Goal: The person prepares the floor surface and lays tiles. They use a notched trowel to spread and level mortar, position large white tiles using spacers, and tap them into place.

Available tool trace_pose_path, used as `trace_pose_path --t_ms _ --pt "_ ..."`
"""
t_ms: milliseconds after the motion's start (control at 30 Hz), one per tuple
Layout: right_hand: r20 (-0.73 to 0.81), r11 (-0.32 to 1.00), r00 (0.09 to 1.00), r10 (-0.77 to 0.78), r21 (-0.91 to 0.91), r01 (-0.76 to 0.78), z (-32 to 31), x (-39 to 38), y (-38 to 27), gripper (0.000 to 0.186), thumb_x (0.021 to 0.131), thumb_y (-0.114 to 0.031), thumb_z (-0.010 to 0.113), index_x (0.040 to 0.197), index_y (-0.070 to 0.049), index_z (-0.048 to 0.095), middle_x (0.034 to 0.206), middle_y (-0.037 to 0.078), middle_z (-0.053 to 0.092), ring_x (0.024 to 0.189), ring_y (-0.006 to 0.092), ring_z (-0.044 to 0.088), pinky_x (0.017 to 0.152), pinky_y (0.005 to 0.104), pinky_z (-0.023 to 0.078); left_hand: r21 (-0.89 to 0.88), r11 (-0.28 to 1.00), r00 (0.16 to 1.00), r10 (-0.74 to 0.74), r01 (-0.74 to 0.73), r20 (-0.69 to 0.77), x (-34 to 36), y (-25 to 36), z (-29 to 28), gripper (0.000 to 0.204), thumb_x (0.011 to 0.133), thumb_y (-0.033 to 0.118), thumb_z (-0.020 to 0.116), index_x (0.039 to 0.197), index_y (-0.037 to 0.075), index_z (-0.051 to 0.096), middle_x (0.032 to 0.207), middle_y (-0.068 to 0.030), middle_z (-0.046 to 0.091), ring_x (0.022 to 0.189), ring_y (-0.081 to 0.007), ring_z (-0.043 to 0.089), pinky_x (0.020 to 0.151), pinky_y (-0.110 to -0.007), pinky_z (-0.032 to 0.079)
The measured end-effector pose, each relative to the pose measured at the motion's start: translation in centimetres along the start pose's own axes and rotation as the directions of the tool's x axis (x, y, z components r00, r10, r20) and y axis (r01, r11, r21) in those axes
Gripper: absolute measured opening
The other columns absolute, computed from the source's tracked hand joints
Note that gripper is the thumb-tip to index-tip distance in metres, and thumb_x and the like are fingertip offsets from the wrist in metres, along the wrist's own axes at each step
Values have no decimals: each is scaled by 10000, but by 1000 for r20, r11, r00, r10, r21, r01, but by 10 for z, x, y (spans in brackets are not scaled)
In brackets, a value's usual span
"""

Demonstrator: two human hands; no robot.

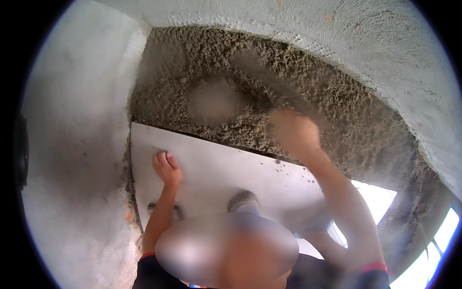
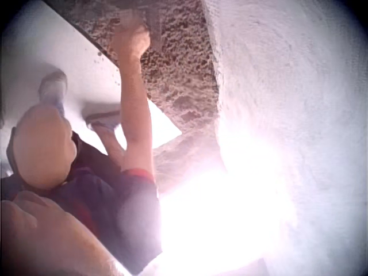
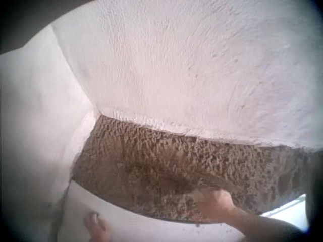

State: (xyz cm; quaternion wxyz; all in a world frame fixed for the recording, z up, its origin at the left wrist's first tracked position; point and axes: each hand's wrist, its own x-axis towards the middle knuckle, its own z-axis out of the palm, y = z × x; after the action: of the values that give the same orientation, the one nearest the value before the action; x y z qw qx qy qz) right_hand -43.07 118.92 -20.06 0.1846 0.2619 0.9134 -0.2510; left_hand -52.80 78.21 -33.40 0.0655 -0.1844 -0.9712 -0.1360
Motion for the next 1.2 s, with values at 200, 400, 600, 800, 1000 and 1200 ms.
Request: trace_pose_path --t_ms 200,400,600,800,1000,1200 --pt "-428 858 759 491 88 -506 4 -105 197 442 842 -198 625 1264 -71 604 1074 217 687 985 405 660 850 448 519 35 999 1000 29 -29 -2 -4 -6 9 185 945 218 512 874 47 529 900 -164 528 844 -397 512 732 -511 405" --pt "-342 877 836 430 -64 -477 67 -140 206 403 911 -138 552 1300 -34 575 1289 193 608 1175 366 591 1011 431 472 33 998 998 53 -52 -44 2 1 8 167 943 205 519 888 48 538 891 -158 527 822 -382 520 706 -509 405" --pt "-306 928 879 367 185 -323 79 -70 88 405 790 -170 671 1160 -27 588 998 237 677 953 415 659 814 476 514 20 999 999 39 -38 -38 3 5 6 143 931 184 529 891 47 543 889 -162 531 829 -385 526 711 -512 409" --pt "-83 952 970 229 228 -205 88 -18 -32 389 820 -183 654 1178 -70 551 936 223 698 903 447 670 785 513 545 28 1000 999 15 -14 -28 2 3 2 184 953 207 530 894 33 527 899 -177 526 848 -405 522 729 -519 409" --pt "78 998 996 52 28 -54 94 -17 -53 320 824 -189 651 1113 -92 554 923 189 705 825 405 695 772 513 555 11 1000 999 28 -28 -40 4 3 4 148 909 195 563 878 55 528 911 -155 532 853 -384 527 723 -510 411" --pt "-71 961 966 -249 -147 236 65 -56 20 229 823 -132 656 1049 -105 639 903 162 688 813 315 703 740 435 574 15 999 997 37 -36 -63 -1 1 1 143 932 200 554 879 71 522 899 -134 511 857 -363 517 722 -488 409"
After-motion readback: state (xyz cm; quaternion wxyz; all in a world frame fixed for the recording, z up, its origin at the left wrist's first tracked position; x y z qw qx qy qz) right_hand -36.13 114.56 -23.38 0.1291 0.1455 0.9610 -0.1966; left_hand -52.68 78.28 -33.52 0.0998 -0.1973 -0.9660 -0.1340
